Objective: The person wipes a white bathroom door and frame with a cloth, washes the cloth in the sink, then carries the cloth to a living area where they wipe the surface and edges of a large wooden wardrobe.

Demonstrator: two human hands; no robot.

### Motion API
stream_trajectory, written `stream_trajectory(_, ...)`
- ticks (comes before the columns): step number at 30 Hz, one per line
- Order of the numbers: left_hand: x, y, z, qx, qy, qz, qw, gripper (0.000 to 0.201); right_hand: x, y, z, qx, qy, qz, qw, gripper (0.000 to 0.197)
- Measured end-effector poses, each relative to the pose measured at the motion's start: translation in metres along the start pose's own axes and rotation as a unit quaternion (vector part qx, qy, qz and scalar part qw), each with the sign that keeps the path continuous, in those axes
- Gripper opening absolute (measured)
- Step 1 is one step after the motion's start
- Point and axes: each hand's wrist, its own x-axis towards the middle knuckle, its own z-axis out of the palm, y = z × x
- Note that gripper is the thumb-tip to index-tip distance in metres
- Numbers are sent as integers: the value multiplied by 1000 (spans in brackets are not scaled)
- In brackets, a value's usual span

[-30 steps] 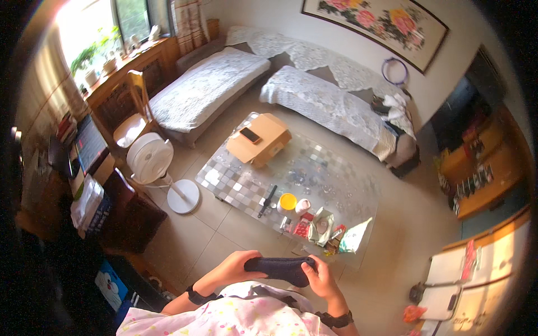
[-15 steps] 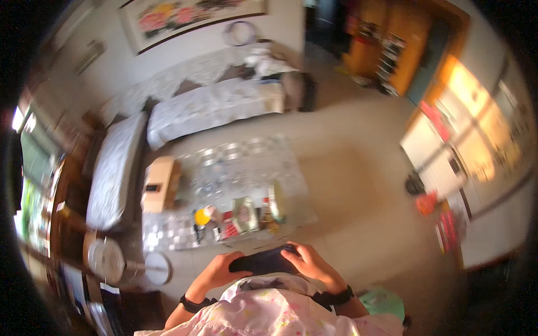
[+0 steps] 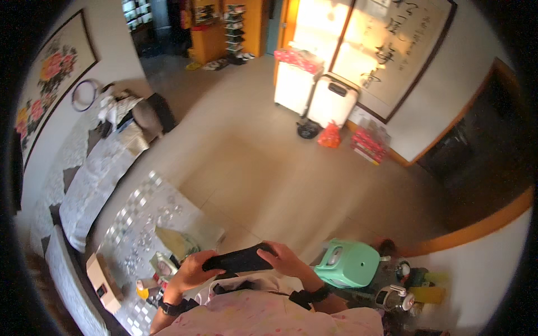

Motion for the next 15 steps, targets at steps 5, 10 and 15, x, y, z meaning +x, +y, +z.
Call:
stream_trajectory(5,68,-7,-5,-70,-119,-14,990,32,14,1,-34,57,46,-33,997,27)
stream_trajectory(10,154,-23,-27,-91,-238,20,967,36,46,-11,-81,-6,70,40,997,23)
stream_trajectory(15,258,-18,-55,-88,-187,107,973,28,106,-16,-140,-18,174,32,984,23)
